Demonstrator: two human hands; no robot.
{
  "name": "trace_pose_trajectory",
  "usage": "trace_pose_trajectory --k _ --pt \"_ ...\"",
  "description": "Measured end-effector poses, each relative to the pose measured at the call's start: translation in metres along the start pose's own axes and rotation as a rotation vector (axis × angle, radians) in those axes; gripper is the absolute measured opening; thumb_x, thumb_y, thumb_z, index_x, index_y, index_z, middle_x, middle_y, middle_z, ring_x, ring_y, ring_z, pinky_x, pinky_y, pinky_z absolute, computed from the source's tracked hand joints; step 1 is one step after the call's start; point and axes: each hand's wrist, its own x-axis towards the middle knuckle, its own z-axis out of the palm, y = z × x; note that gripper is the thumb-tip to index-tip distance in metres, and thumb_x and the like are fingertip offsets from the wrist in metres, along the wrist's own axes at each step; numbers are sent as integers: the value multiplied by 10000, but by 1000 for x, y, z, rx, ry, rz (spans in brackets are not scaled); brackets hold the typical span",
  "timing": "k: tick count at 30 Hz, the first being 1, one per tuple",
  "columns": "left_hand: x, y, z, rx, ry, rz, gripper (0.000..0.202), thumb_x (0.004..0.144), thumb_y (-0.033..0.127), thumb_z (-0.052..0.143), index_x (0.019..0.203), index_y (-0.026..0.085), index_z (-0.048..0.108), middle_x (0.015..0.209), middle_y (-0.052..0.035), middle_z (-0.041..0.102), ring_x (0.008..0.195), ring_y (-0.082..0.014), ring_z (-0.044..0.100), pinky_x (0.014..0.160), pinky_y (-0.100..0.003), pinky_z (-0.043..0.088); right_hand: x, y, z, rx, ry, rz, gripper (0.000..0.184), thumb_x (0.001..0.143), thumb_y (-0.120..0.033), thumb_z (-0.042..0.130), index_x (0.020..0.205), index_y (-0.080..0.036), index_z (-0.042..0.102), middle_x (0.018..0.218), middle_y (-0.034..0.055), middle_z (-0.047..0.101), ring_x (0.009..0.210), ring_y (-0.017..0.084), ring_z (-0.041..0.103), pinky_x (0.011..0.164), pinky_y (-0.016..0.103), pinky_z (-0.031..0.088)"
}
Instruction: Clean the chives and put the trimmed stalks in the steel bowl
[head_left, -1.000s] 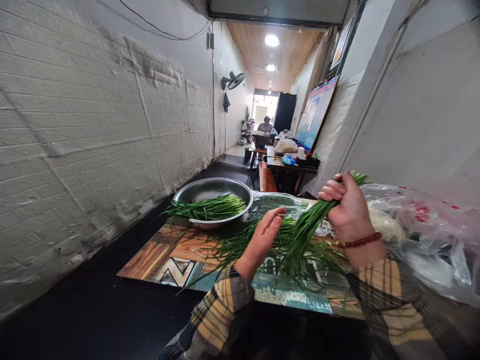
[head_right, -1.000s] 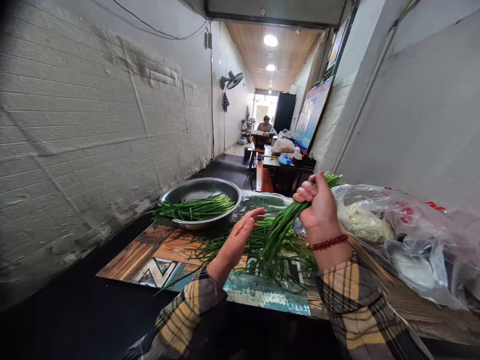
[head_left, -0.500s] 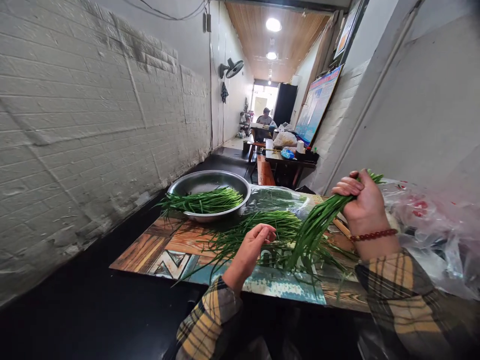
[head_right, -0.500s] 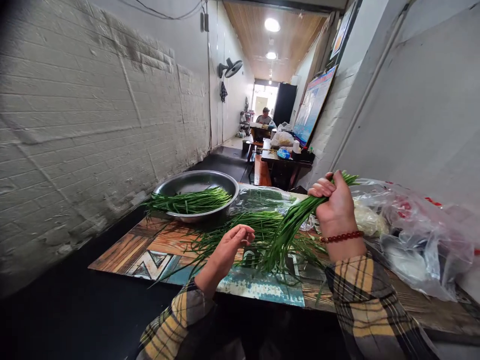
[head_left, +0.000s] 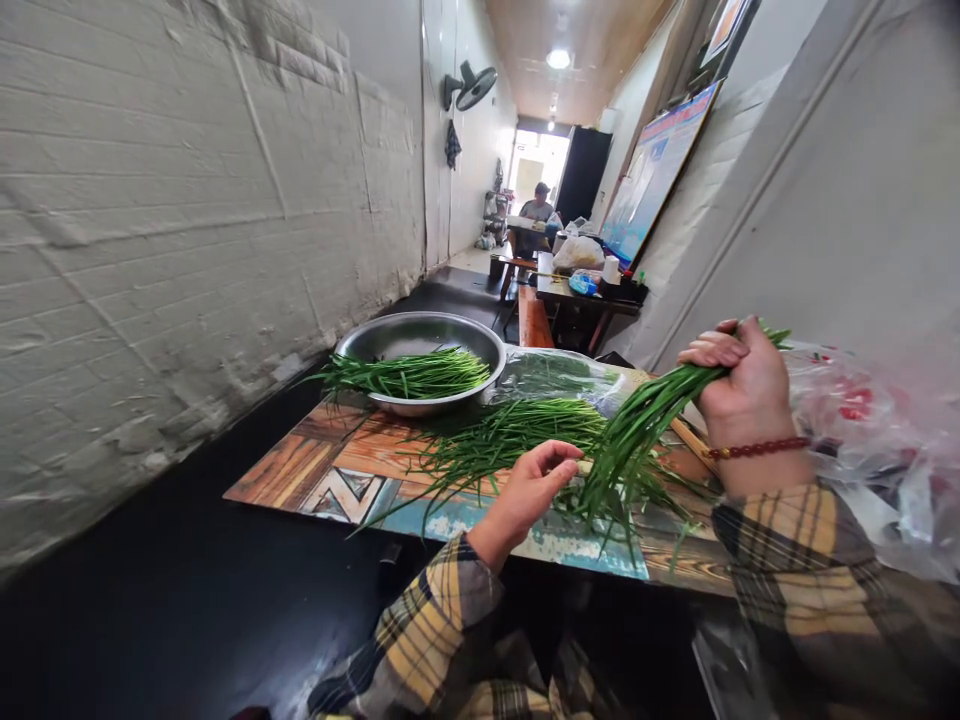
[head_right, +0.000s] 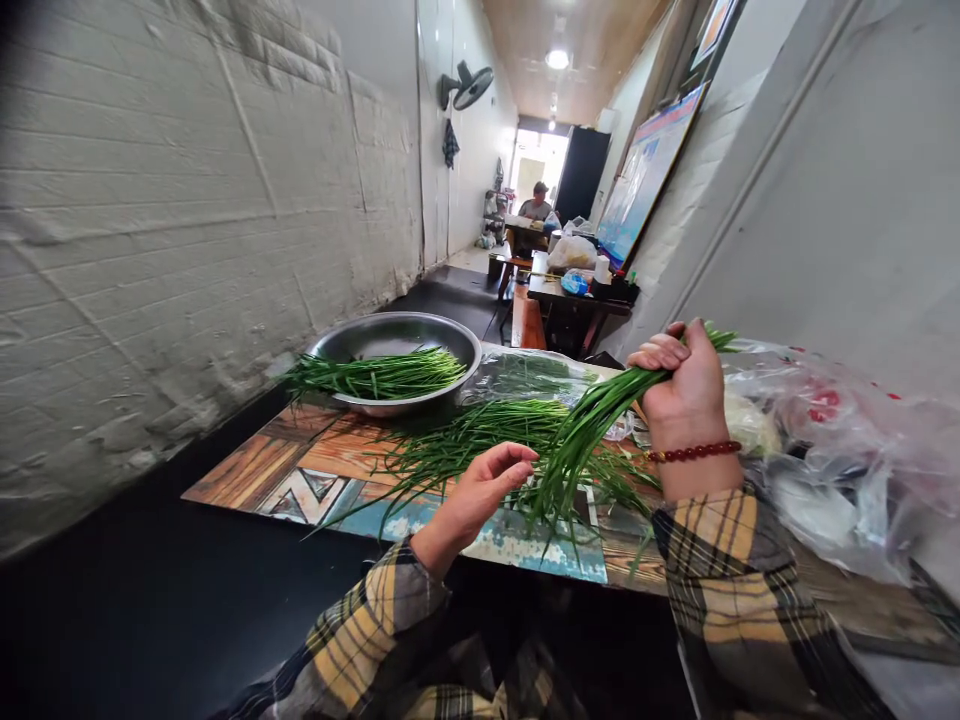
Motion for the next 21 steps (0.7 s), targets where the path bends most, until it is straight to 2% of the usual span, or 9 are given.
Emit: trace_pose_trajectory --k 3,7,11,17,21 --pt "2 1 10 -29 -37 0 268 756 363 685 908 144 653 819 -10 584 757 -119 491 710 -237 376 1 5 2 -11 23 4 376 1017 -330 356 680 -183 435 421 -130 248 289 15 295 340 150 285" --pt "5 0 17 -14 -40 1 293 756 426 665 754 139 606 702 15 509 667 -102 422 631 -230 331 4 11 4 -22 24 -8 369 1010 -316 376 674 -176 439 425 -129 245 298 14 288 338 145 286" --pt "6 -3 9 68 5 32 344 791 475 598 686 151 549 663 24 437 643 -102 355 596 -231 292 8 16 3 -48 43 -46 364 1005 -306 383 668 -174 433 426 -133 232 308 13 272 347 148 283" --pt "12 -13 -6 140 125 79 361 790 495 575 656 173 481 634 40 369 627 -106 313 595 -237 278 9 27 9 -174 93 -200 322 988 -256 397 675 -187 425 430 -130 233 336 29 248 361 153 281" --pt "20 -24 -14 230 219 117 331 820 450 531 647 178 458 627 42 356 617 -106 315 588 -237 279 6 37 17 -298 88 -289 294 957 -242 441 667 -198 427 447 -126 250 357 39 260 380 164 314"
